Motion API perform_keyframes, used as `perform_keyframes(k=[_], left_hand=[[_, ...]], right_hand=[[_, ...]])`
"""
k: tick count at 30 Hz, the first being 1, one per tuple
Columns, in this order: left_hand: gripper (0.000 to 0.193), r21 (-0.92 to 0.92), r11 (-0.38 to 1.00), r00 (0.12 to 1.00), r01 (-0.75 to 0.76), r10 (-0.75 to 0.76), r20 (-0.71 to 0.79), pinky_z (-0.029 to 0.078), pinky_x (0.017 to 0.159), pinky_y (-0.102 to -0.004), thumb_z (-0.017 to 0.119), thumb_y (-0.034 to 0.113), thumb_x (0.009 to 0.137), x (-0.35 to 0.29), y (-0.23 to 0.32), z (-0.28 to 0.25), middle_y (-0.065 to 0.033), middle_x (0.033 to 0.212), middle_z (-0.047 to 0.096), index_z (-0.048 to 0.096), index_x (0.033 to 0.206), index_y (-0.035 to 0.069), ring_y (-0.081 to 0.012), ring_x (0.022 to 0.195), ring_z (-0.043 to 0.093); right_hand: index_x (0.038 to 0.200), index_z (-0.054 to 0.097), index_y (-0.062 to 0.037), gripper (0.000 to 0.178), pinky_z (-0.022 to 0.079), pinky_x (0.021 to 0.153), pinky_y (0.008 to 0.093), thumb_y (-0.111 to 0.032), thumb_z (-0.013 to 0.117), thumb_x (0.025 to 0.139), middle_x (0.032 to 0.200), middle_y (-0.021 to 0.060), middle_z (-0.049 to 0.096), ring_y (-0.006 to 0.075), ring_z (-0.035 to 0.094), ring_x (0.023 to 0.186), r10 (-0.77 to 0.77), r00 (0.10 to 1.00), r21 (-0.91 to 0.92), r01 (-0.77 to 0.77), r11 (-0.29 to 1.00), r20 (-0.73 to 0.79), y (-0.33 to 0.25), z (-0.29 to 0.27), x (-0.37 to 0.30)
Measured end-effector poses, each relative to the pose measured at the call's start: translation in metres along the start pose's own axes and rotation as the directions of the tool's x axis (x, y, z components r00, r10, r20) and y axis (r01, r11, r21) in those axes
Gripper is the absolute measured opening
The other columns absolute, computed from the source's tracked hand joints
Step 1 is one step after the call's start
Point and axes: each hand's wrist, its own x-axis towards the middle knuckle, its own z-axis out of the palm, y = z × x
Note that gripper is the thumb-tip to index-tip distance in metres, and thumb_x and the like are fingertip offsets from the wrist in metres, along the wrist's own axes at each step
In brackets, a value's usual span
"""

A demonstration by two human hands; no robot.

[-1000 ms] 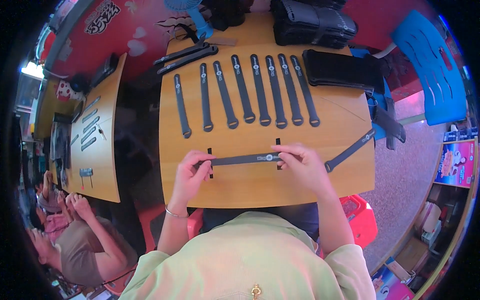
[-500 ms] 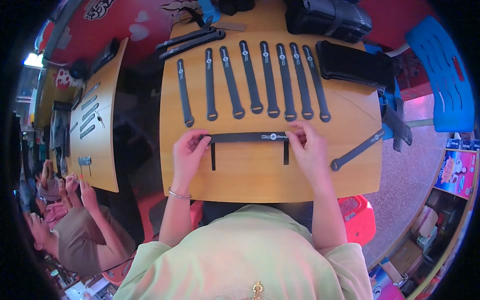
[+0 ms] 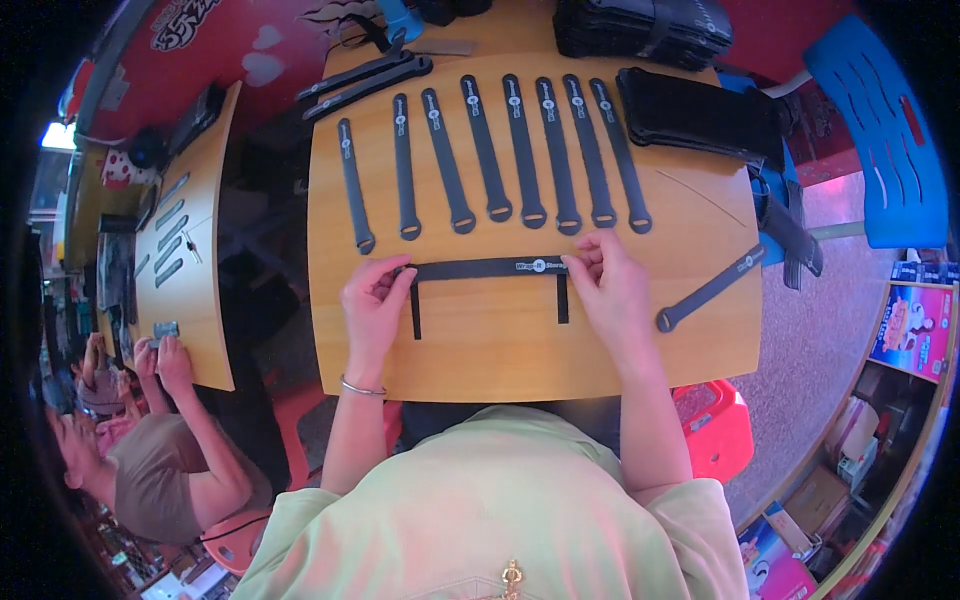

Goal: The person is assembling black plastic straps by inserting a thin, flexible plastic rod into them.

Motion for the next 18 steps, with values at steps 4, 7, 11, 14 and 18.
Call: perform_keyframes(k=[4, 7, 11, 14, 18], left_hand=[[0.016, 0.035, 0.999, 1.000, -0.004, 0.004, -0.026, 0.041, 0.052, -0.0212, 0.069, 0.001, 0.075, 0.000, 0.001, 0.001, -0.0040, 0.067, 0.054, 0.068, 0.091, 0.001, -0.0094, 0.055, 0.050], [0.016, -0.002, 0.999, 0.999, 0.049, -0.049, -0.025, 0.040, 0.052, -0.0214, 0.069, 0.001, 0.075, 0.002, -0.004, 0.001, -0.0035, 0.066, 0.053, 0.068, 0.091, 0.001, -0.0091, 0.055, 0.049], [0.017, -0.050, 0.997, 0.998, 0.053, -0.054, -0.016, 0.040, 0.052, -0.0214, 0.070, 0.001, 0.075, 0.004, -0.008, 0.001, -0.0028, 0.066, 0.053, 0.068, 0.092, 0.001, -0.0085, 0.055, 0.048], [0.017, -0.065, 0.997, 0.999, 0.050, -0.051, -0.017, 0.040, 0.052, -0.0212, 0.069, 0.001, 0.075, 0.004, -0.007, 0.001, -0.0027, 0.066, 0.052, 0.068, 0.092, 0.000, -0.0082, 0.054, 0.048], [0.017, -0.049, 0.997, 0.998, 0.061, -0.062, -0.008, 0.039, 0.051, -0.0211, 0.069, 0.000, 0.075, 0.005, -0.011, 0.001, -0.0028, 0.066, 0.052, 0.068, 0.092, 0.000, -0.0082, 0.054, 0.047]], right_hand=[[0.093, 0.053, -0.0018, 0.018, 0.046, 0.056, 0.0254, -0.005, 0.065, 0.081, 0.071, 0.0067, 0.059, 0.0129, 0.057, 0.061, 0.020, 1.000, -0.029, -0.020, 0.999, 0.015, -0.005, -0.001, 0.000], [0.093, 0.052, -0.0018, 0.018, 0.047, 0.056, 0.0257, -0.006, 0.065, 0.081, 0.071, 0.0071, 0.059, 0.0133, 0.057, 0.061, 0.026, 0.999, -0.036, -0.026, 0.999, 0.022, -0.005, -0.001, 0.001], [0.093, 0.052, -0.0018, 0.018, 0.047, 0.056, 0.0263, -0.006, 0.065, 0.081, 0.071, 0.0076, 0.059, 0.0140, 0.057, 0.060, -0.007, 1.000, -0.071, 0.009, 0.997, 0.018, -0.004, 0.000, 0.001], [0.092, 0.053, -0.0017, 0.018, 0.047, 0.056, 0.0265, -0.006, 0.065, 0.080, 0.071, 0.0080, 0.059, 0.0146, 0.058, 0.061, -0.021, 1.000, -0.067, 0.022, 0.997, 0.014, -0.005, 0.000, 0.000], [0.091, 0.053, -0.0015, 0.017, 0.047, 0.056, 0.0266, -0.006, 0.065, 0.080, 0.072, 0.0083, 0.059, 0.0149, 0.058, 0.061, -0.029, 0.999, -0.085, 0.031, 0.996, 0.027, -0.002, 0.001, 0.002]])
